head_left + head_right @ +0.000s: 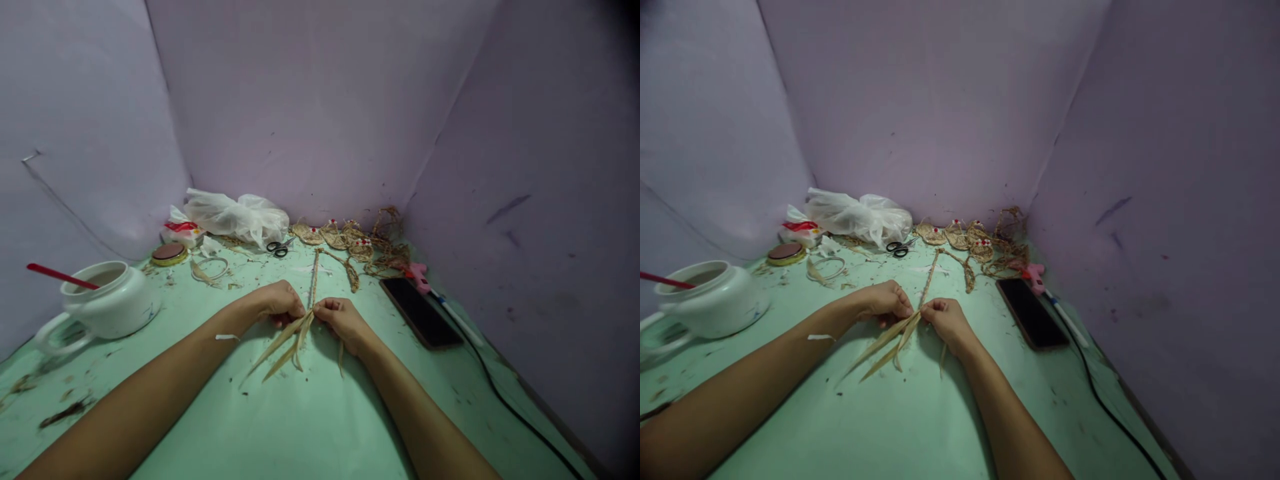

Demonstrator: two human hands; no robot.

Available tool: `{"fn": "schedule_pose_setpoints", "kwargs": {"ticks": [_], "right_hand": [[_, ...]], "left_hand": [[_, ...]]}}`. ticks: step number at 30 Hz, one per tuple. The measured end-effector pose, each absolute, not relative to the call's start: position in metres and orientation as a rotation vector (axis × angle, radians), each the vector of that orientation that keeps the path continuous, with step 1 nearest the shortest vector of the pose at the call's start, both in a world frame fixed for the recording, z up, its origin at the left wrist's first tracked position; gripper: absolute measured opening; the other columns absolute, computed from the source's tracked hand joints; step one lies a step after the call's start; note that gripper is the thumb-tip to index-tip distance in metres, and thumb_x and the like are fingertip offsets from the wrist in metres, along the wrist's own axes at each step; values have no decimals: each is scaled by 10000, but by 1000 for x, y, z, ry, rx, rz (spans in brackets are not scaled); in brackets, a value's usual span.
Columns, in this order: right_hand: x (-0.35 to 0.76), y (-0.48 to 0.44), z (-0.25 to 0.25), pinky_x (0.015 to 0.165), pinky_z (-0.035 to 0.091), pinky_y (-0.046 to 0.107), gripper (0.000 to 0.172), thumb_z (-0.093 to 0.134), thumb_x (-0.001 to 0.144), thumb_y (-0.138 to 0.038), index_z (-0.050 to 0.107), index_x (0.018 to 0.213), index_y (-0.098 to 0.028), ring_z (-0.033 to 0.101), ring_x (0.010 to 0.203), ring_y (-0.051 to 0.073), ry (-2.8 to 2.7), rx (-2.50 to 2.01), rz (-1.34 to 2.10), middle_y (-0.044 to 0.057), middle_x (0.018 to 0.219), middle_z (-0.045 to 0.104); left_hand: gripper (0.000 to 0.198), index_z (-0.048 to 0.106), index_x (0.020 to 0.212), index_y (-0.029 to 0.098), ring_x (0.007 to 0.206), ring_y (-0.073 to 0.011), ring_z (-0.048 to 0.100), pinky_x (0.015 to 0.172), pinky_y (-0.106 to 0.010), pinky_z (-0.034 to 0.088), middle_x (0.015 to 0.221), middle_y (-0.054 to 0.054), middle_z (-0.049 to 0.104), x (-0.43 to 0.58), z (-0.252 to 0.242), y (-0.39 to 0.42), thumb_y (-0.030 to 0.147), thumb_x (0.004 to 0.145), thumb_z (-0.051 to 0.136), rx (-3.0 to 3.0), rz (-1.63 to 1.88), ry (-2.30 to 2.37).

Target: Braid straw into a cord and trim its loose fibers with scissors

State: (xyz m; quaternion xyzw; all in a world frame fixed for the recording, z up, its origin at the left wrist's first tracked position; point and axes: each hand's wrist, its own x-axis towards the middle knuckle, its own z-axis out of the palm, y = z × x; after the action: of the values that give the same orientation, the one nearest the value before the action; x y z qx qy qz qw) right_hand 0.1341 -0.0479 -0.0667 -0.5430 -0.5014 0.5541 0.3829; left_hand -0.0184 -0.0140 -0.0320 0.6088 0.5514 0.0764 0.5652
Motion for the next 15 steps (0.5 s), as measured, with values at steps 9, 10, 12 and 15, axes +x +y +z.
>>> {"fn": "schedule_pose_setpoints", "kwargs": {"ticks": [9, 10, 12, 15], "right_hand": [[134, -48, -68, 393, 155, 219, 114, 564, 617, -238, 538, 563, -141, 260, 343, 30, -1267, -1378, 1416, -66, 428, 451], [133, -48, -68, 394, 157, 220, 113, 566, 614, -238, 538, 563, -142, 259, 343, 31, -1264, -1378, 1415, -67, 425, 450], [133, -48, -68, 396, 162, 220, 107, 571, 607, -237, 541, 566, -142, 263, 346, 32, -1259, -1377, 1411, -67, 429, 457], [133, -48, -68, 398, 165, 221, 96, 573, 598, -229, 544, 566, -143, 266, 349, 33, -1258, -1371, 1409, -67, 430, 459]], "left_hand": [[141, 614, 590, 114, 393, -104, 479, 334, -193, 287, 432, -12, 556, -21, -39, -7, 233, 516, 605, 1367, 175, 1264], [154, 617, 592, 112, 400, -107, 485, 337, -193, 282, 440, -17, 563, -21, -41, -6, 245, 515, 608, 1365, 172, 1268], [174, 618, 596, 110, 397, -105, 479, 338, -193, 262, 447, -25, 569, -20, -45, -5, 263, 515, 609, 1364, 168, 1279], [174, 612, 594, 112, 384, -97, 458, 340, -193, 235, 446, -25, 565, -19, -50, -3, 268, 518, 604, 1369, 168, 1292]]}}
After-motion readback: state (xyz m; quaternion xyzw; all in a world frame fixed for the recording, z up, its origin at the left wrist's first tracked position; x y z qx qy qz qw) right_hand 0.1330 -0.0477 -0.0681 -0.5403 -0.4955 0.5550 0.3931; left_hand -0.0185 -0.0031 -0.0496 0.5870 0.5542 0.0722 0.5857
